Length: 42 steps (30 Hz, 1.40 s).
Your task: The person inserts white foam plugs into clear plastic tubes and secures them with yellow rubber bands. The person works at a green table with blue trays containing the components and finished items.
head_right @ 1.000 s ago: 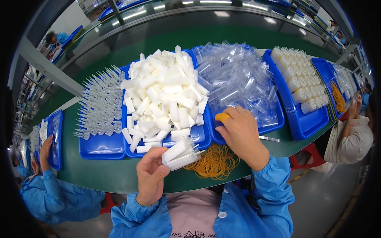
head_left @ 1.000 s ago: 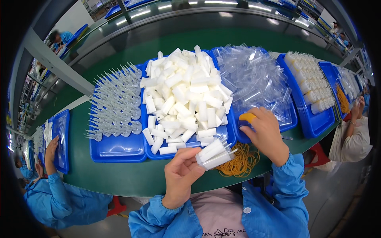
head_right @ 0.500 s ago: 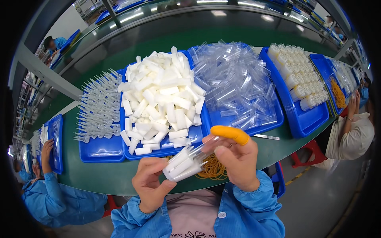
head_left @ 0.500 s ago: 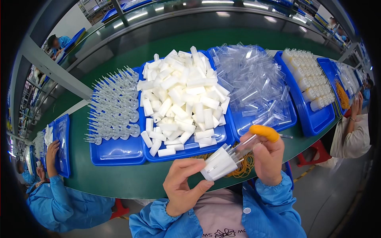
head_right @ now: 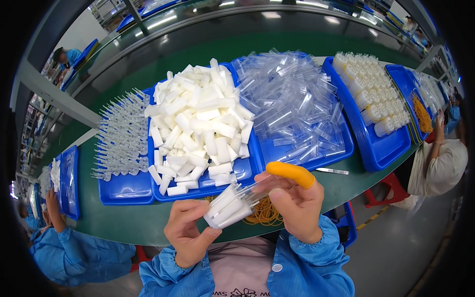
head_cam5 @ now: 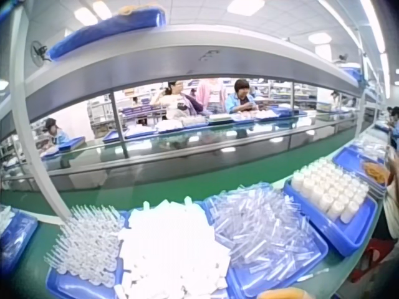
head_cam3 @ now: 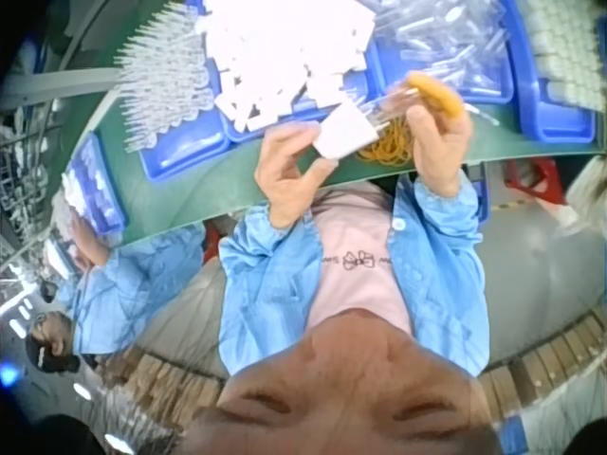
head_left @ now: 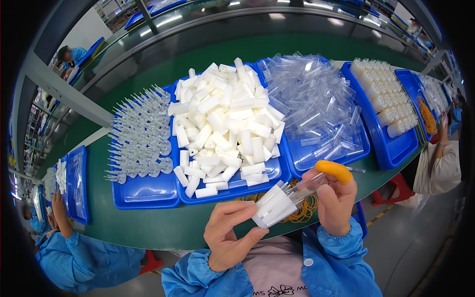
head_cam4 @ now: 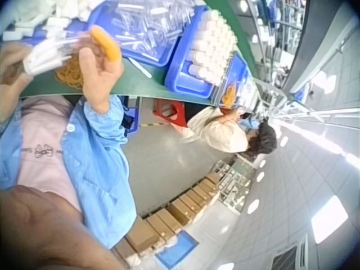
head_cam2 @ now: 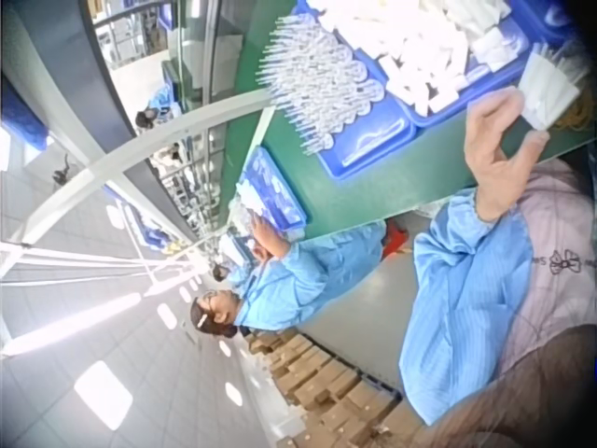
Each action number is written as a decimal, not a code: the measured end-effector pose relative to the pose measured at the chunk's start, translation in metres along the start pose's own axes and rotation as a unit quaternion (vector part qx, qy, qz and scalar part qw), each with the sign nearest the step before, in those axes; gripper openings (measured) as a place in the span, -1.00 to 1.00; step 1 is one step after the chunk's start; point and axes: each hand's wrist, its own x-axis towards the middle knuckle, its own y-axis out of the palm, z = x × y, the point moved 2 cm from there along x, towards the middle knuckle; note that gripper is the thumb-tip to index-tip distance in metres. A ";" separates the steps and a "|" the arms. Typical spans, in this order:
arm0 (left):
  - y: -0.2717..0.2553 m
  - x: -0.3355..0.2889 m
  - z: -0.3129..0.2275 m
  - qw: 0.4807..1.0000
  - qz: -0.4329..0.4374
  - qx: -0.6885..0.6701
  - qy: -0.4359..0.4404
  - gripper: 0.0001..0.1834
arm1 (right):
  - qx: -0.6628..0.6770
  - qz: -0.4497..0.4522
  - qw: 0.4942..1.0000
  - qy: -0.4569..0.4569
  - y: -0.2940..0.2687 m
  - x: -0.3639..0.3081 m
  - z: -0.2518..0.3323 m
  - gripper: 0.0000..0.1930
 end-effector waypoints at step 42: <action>0.021 0.000 -0.001 0.727 0.296 -0.419 -0.456 -0.12 | 0.050 0.233 0.970 0.057 -0.002 0.004 0.014 -0.70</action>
